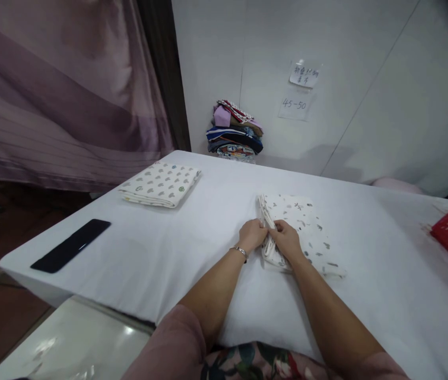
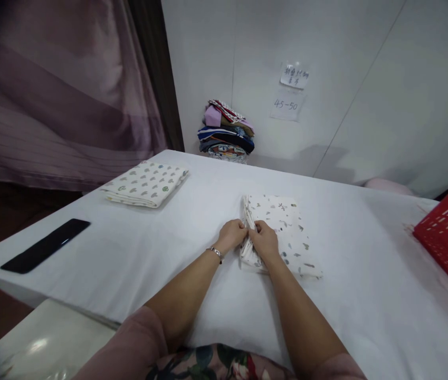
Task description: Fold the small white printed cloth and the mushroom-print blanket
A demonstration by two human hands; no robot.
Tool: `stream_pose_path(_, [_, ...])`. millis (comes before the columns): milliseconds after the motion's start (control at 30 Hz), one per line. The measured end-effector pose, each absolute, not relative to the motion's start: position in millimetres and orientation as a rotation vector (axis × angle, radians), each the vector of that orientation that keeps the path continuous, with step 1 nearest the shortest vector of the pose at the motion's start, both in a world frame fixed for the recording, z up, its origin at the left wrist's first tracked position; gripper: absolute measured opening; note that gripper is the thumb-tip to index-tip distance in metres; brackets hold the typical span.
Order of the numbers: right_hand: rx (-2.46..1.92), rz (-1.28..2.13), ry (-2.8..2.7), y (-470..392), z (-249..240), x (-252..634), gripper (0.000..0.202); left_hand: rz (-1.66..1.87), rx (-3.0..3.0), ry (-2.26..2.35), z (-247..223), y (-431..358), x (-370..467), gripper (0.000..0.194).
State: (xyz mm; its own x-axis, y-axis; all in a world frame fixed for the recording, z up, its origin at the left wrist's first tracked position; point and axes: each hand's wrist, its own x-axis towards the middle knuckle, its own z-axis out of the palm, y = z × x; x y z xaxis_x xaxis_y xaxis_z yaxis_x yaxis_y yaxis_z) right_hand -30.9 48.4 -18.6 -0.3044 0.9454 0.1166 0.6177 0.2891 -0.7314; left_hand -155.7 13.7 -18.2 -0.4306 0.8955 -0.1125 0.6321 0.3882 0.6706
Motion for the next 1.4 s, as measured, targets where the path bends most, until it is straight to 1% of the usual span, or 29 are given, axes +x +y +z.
stream_pose_path(200, [-1.357,0.837,-1.961,48,-21,-30,0.029,0.805,1.246,2.164,-16,12,-158,0.012])
stream_pose_path(333, [-1.376,0.777,-2.003,48,-20,-31,0.027,0.777,1.288,2.116,-15,11,-158,0.015])
stream_pose_path(700, [-1.421,0.693,-2.107,46,-13,-32,0.027,0.912,1.229,1.963,-23,18,-159,0.018])
stream_pose_path(833, [-1.446,0.587,-2.213,43,-8,-34,0.03,0.958,1.205,1.922,-26,19,-158,0.017])
stream_pose_path(1067, [-1.486,0.571,-2.321,42,-4,-36,0.039,1.052,1.242,1.833,-23,18,-158,0.021])
stream_pose_path(1133, [-1.473,0.623,-2.266,46,-6,-34,0.036,1.08,1.249,1.786,-22,17,-157,0.021])
stream_pose_path(1200, [-1.436,0.758,-2.152,51,-10,-31,0.031,1.11,1.243,1.738,-23,16,-156,0.02])
stream_pose_path(1333, [-1.294,1.201,-1.797,63,-19,-25,0.031,1.146,1.175,1.703,-30,19,-157,0.019])
stream_pose_path(1400, [-1.232,1.368,-1.629,65,-20,-24,0.032,1.157,1.128,1.717,-34,22,-159,0.019])
